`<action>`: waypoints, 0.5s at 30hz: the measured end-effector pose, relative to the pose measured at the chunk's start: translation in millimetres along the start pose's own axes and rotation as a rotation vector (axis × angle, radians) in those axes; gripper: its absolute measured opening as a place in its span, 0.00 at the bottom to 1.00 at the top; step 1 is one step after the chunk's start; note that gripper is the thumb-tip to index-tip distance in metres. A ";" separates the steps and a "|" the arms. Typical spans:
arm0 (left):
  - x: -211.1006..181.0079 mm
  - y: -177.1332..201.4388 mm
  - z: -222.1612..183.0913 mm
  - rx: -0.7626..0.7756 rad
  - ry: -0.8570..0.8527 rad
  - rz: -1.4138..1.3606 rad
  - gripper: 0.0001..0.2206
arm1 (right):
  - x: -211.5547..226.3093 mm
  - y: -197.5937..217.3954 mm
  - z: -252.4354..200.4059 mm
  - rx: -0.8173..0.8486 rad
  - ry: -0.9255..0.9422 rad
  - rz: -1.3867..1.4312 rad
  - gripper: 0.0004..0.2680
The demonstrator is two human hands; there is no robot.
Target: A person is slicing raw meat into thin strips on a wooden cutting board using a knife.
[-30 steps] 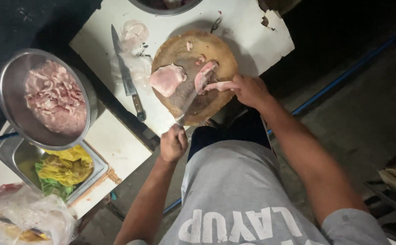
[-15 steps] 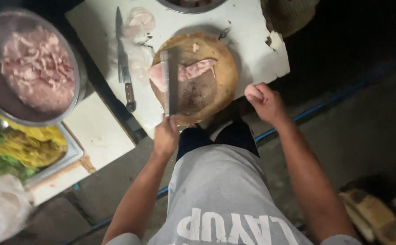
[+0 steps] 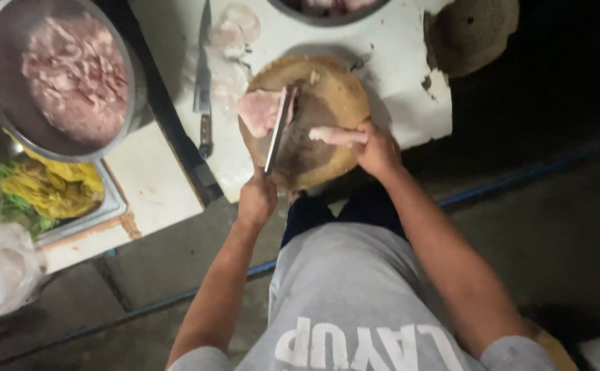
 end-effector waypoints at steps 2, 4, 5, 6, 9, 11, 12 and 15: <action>-22.5 -8.2 -21.0 0.017 -0.039 0.035 0.13 | -8.5 5.6 -7.2 -0.103 0.087 -0.014 0.13; -33.5 -16.6 -28.4 0.020 -0.091 0.076 0.18 | -8.7 14.9 -8.4 -0.226 0.178 -0.028 0.12; -24.7 -25.0 -27.8 0.045 -0.033 0.112 0.14 | -4.0 18.3 -10.0 -0.283 0.269 0.033 0.13; -14.6 -35.1 -32.0 0.068 0.036 0.143 0.11 | 0.9 20.1 -14.0 -0.330 0.366 0.092 0.14; 3.0 -13.1 -27.9 -0.150 0.053 0.070 0.06 | 13.6 15.8 -18.7 -0.345 0.384 -0.011 0.16; 26.0 9.6 -3.5 -0.266 0.075 0.129 0.08 | 28.4 14.2 -16.7 -0.341 0.387 -0.046 0.16; 37.1 21.7 4.9 -0.370 0.089 0.191 0.09 | 34.2 13.5 -16.5 -0.341 0.378 -0.082 0.18; 46.6 71.0 43.4 -0.497 0.101 0.264 0.08 | 41.0 -8.4 -6.9 -0.246 0.267 -0.191 0.15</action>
Point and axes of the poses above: each hand's wrist, its own z-axis towards the middle knuckle, its own y-axis out of the back of the hand, x = y × z, the point moved 8 cm from there along z, towards the middle knuckle, and after that the axes turned 7 degrees about x, right-handed, at the moved point
